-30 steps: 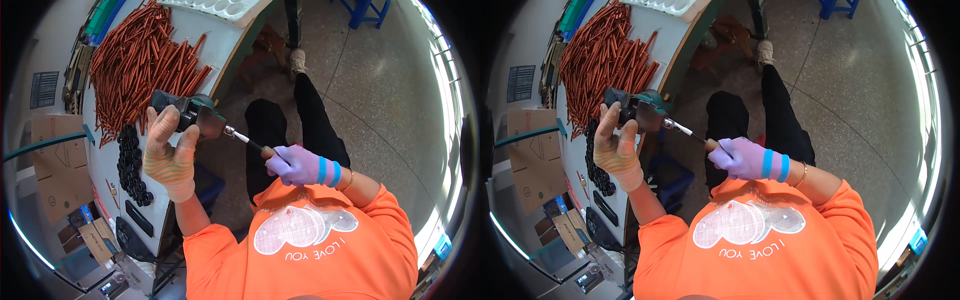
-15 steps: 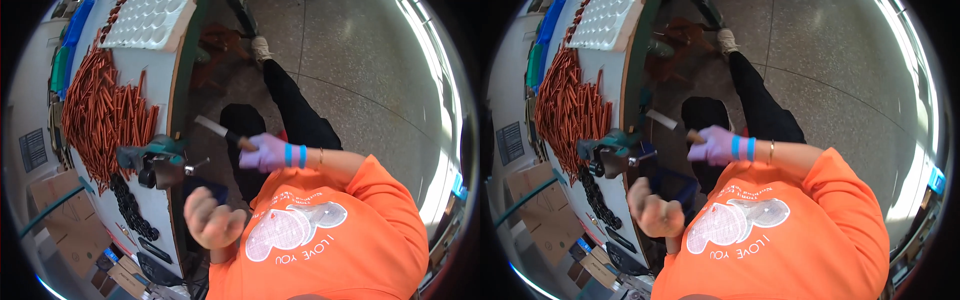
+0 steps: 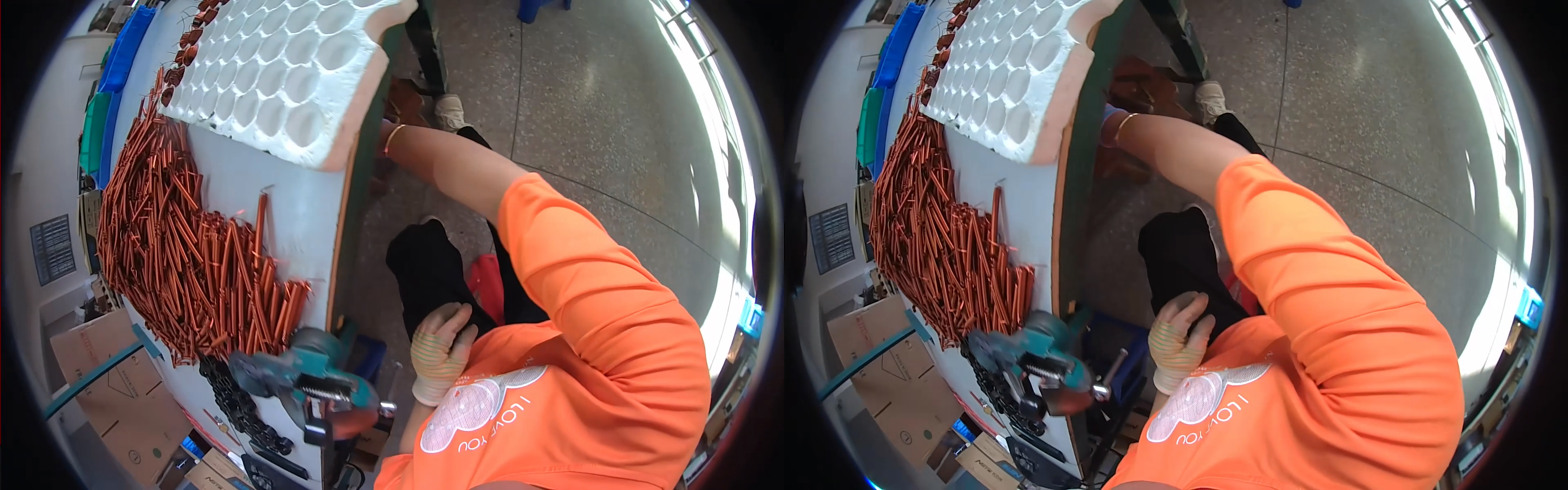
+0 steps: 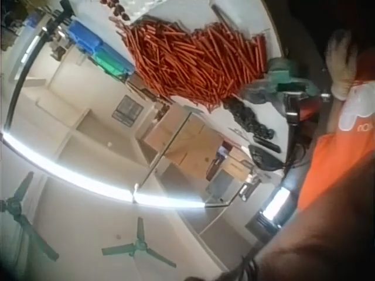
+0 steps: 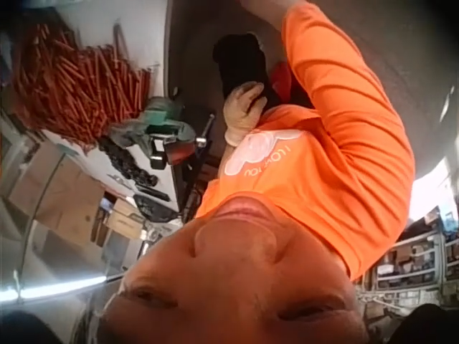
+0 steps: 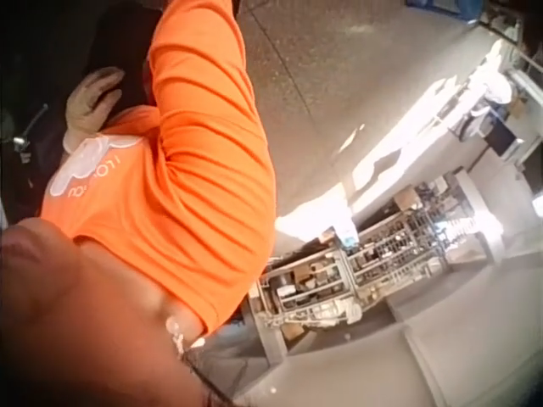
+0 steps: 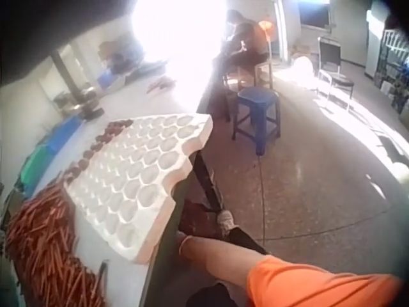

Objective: Assemble metal and plastic components into a cable sub-assembly using a manual winding jig.

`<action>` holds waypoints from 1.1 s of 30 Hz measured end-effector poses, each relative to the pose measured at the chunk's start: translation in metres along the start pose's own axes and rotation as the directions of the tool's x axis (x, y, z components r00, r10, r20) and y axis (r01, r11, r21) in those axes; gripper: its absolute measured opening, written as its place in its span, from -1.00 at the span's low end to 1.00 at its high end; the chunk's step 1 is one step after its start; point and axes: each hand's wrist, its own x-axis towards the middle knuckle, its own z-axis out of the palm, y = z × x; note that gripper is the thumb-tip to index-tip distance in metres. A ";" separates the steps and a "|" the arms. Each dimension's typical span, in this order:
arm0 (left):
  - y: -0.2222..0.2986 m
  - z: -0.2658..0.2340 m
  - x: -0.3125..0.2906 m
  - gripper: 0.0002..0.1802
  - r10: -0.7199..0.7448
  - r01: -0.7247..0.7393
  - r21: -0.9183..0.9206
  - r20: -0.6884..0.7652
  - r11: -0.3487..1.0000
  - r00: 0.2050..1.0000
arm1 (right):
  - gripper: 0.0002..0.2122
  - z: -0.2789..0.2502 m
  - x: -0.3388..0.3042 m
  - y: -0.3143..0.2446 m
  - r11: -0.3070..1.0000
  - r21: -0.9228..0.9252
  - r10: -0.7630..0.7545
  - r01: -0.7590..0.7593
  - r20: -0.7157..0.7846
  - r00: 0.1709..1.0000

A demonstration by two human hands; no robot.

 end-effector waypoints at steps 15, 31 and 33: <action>-0.056 0.012 0.044 -0.16 -0.164 0.193 0.167 -0.174 0.967 0.971 | -0.77 -0.041 -0.088 -0.008 0.968 -0.161 -0.178 0.194 0.106 0.978; 0.039 0.082 0.036 -0.26 0.056 -0.076 -0.085 -0.213 0.994 0.975 | -0.62 -0.234 -0.295 -0.134 0.668 0.738 0.193 -0.101 -0.040 0.980; 0.046 0.074 0.036 -0.39 0.138 -0.158 -0.040 -0.306 0.987 0.942 | -0.58 -0.234 -0.292 -0.148 0.366 0.929 0.278 -0.047 -0.061 0.959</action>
